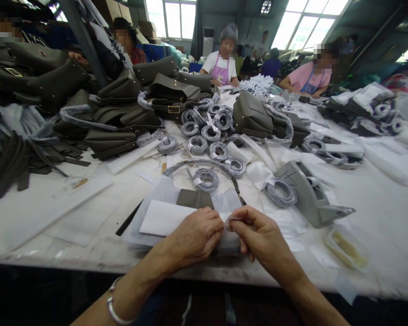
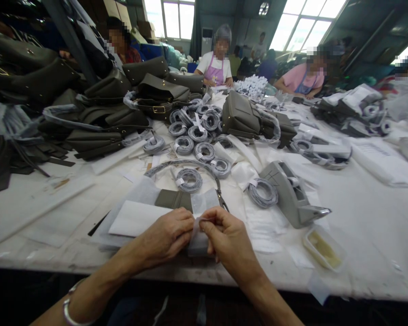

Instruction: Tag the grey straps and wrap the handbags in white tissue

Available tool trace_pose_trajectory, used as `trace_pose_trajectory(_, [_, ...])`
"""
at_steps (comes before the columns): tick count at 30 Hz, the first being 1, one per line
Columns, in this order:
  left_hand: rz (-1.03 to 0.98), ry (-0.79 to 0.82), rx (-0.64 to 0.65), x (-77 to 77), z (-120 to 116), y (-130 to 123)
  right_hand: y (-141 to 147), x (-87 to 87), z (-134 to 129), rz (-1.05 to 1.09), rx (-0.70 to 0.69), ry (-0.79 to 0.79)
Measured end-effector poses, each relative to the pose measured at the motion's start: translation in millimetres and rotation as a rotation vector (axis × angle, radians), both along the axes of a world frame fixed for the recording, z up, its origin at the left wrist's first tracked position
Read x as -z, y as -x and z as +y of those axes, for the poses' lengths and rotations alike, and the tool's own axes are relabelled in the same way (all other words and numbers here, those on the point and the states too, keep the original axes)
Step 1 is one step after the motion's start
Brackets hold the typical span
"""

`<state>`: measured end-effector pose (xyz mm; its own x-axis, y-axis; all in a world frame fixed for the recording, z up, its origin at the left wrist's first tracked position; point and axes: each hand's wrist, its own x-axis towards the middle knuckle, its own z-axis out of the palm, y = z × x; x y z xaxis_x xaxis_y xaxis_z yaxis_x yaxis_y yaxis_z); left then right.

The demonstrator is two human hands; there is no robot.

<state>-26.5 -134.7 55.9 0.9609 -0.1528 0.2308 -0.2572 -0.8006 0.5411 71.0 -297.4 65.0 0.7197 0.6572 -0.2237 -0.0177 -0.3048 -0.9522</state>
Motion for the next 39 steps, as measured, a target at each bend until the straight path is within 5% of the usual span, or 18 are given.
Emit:
trace_pose_trajectory(4, [0.085, 0.049, -0.080, -11.6, -11.1, 20.9, -1.9, -13.1, -2.0, 0.023, -0.073, -0.020])
trace_pose_trajectory(7, [-0.014, 0.076, -0.188, 4.9, -18.9, 25.9, -4.2, -29.2, -6.2, -0.013, -0.228, -0.021])
trace_pose_trajectory(10, [-0.154, 0.100, -0.190, 26.5, -20.9, 25.1, -16.0, -42.0, -9.2, -0.322, -0.217, -0.052])
trace_pose_trajectory(14, [-0.276, 0.138, -0.146, 37.6, -18.3, 24.0, -37.7, -37.9, -10.7, -0.815, -0.518, 0.065])
trace_pose_trajectory(19, [-0.333, 0.157, -0.140, 34.7, -17.8, 23.4, -47.8, -25.5, -7.7, -0.904, -0.792, 0.241])
trace_pose_trajectory(26, [-0.391, 0.142, -0.167, 33.6, -19.0, 27.7, -54.5, -20.7, -6.6, -0.988, -0.808, 0.223])
trace_pose_trajectory(39, [-0.411, 0.107, -0.192, 35.9, -21.6, 32.0, -37.0, -12.3, -8.9, -0.956, -0.624, -0.095])
